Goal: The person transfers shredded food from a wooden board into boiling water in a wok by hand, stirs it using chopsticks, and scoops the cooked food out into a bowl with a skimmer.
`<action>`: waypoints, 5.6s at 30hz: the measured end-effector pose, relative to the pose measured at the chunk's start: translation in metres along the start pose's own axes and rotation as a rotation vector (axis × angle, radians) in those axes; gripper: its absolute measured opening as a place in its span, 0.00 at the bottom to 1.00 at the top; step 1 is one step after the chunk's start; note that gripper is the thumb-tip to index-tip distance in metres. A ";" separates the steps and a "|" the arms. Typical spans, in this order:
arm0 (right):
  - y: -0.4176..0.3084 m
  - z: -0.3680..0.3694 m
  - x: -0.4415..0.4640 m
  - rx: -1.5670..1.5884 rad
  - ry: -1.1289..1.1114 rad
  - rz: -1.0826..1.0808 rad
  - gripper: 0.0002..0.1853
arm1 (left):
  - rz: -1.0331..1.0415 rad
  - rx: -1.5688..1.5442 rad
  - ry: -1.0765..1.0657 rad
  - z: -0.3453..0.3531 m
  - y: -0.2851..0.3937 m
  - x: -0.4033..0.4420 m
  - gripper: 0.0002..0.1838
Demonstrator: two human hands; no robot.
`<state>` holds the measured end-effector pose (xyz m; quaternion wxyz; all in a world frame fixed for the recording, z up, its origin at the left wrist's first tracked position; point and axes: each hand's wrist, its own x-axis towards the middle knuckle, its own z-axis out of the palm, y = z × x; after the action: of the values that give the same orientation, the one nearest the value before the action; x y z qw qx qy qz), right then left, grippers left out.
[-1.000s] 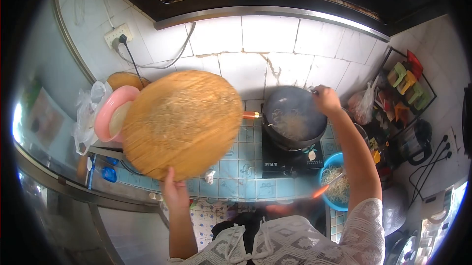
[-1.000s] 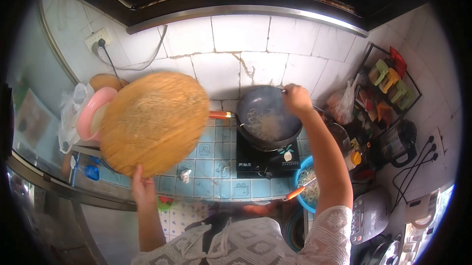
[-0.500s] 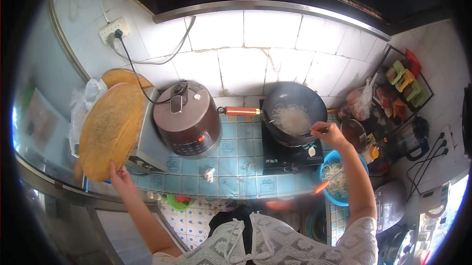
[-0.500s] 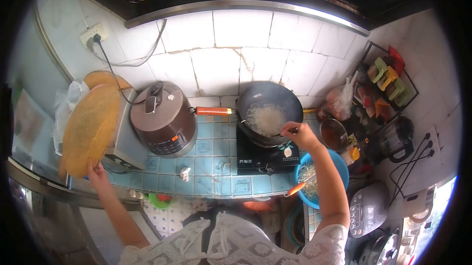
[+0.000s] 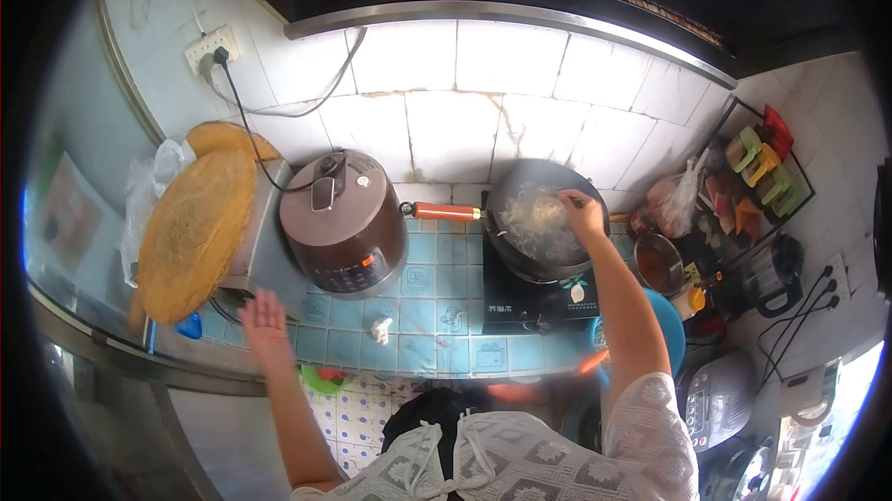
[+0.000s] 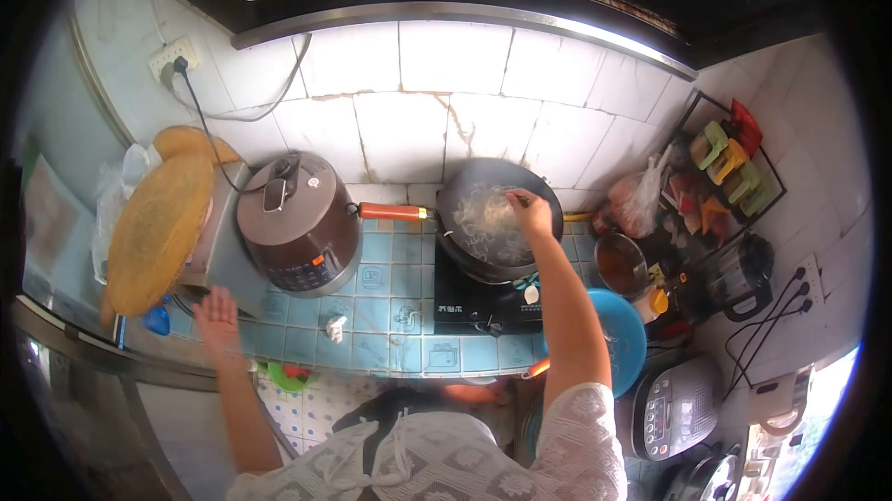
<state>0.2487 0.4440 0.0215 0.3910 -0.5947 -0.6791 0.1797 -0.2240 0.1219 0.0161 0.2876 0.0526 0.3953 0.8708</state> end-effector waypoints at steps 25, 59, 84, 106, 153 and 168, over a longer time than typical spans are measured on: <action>0.021 0.040 -0.003 0.670 0.341 0.746 0.09 | -0.389 0.409 0.132 -0.129 -0.118 -0.142 0.19; 0.018 -0.073 -0.007 0.030 -0.117 -0.127 0.12 | -0.478 0.825 -1.355 0.029 -0.253 -0.218 0.13; 0.052 -0.075 -0.004 -0.133 -0.275 -0.271 0.09 | -0.463 1.435 -1.801 0.139 -0.352 -0.336 0.23; 0.042 0.038 0.053 0.183 -0.175 0.190 0.09 | -0.594 0.760 -1.439 0.126 -0.313 -0.319 0.30; 0.013 -0.074 0.008 0.540 -0.413 0.158 0.10 | -0.302 1.110 -1.120 0.209 -0.106 -0.152 0.16; 0.011 -0.050 -0.021 0.024 -0.263 -0.082 0.09 | 0.559 2.115 -1.192 0.286 -0.236 -0.129 0.26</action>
<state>0.2934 0.4158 0.0388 0.3128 -0.5331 -0.7460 0.2480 0.0824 0.3634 0.0593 0.0435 0.7269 0.6854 -0.0026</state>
